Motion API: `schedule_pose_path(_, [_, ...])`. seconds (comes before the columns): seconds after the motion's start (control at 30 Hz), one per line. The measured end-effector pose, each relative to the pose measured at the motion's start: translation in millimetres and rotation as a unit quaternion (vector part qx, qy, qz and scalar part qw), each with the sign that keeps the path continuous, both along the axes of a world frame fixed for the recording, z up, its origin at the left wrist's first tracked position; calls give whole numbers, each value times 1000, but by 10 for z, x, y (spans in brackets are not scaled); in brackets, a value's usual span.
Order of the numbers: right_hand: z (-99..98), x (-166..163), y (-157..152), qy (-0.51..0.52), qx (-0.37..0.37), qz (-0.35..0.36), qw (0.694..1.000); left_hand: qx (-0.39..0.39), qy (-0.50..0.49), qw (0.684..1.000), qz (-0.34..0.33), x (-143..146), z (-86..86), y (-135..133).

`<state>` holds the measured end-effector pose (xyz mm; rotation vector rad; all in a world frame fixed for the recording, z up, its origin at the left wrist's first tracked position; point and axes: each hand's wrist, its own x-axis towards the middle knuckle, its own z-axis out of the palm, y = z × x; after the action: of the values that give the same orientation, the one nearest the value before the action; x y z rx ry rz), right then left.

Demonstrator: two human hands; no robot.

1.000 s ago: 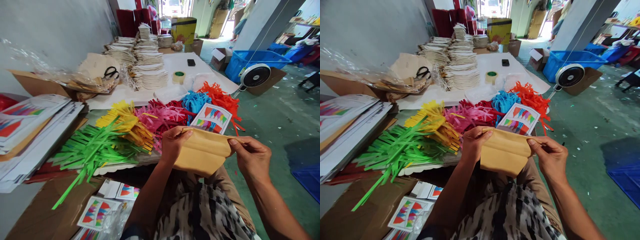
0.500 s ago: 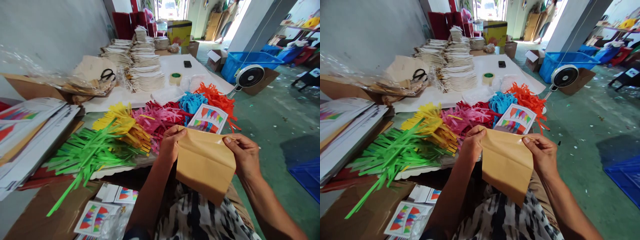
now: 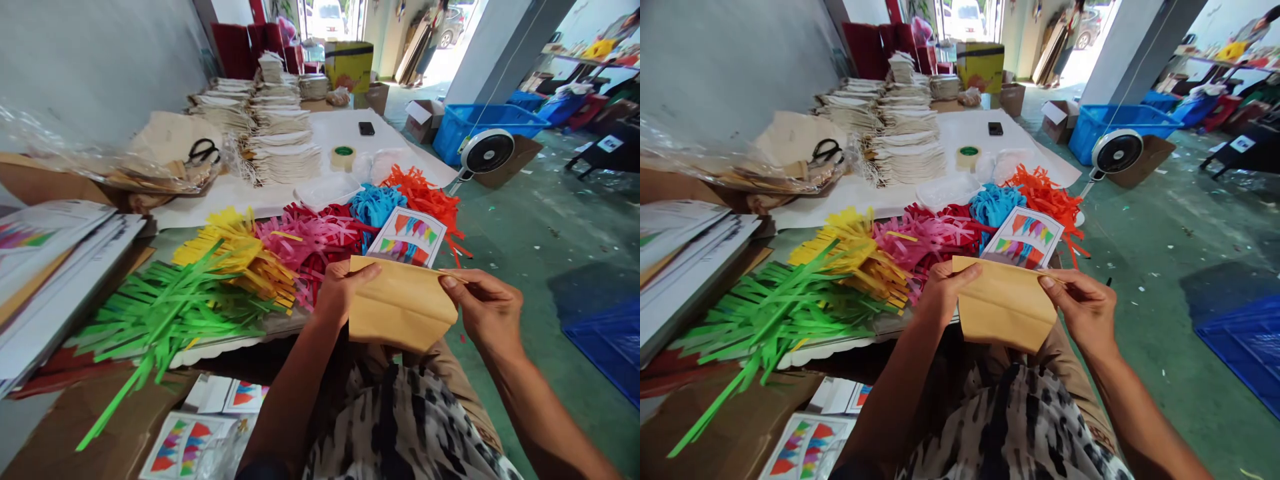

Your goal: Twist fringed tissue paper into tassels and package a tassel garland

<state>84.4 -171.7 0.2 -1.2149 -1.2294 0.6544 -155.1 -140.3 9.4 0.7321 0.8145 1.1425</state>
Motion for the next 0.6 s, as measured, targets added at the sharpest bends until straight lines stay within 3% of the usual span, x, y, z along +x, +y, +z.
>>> schedule_pose_path(0.13, [-44,-4,-45,-26,8,6,1000,17,-18,997,69,85,18,-40])
schedule_pose_path(0.27, [19,87,-19,-63,11,36,997,42,41,989,133,76,-2,-69])
schedule_pose_path(0.37, [221,134,42,-66,12,81,994,52,89,987,124,49,-19,-90])
schedule_pose_path(0.5, [519,-22,85,-245,-35,172,953,105,160,978,85,74,-12,-131])
schedule_pose_path(0.6, [578,-177,79,-277,-45,198,939,120,185,973,74,101,-9,-181])
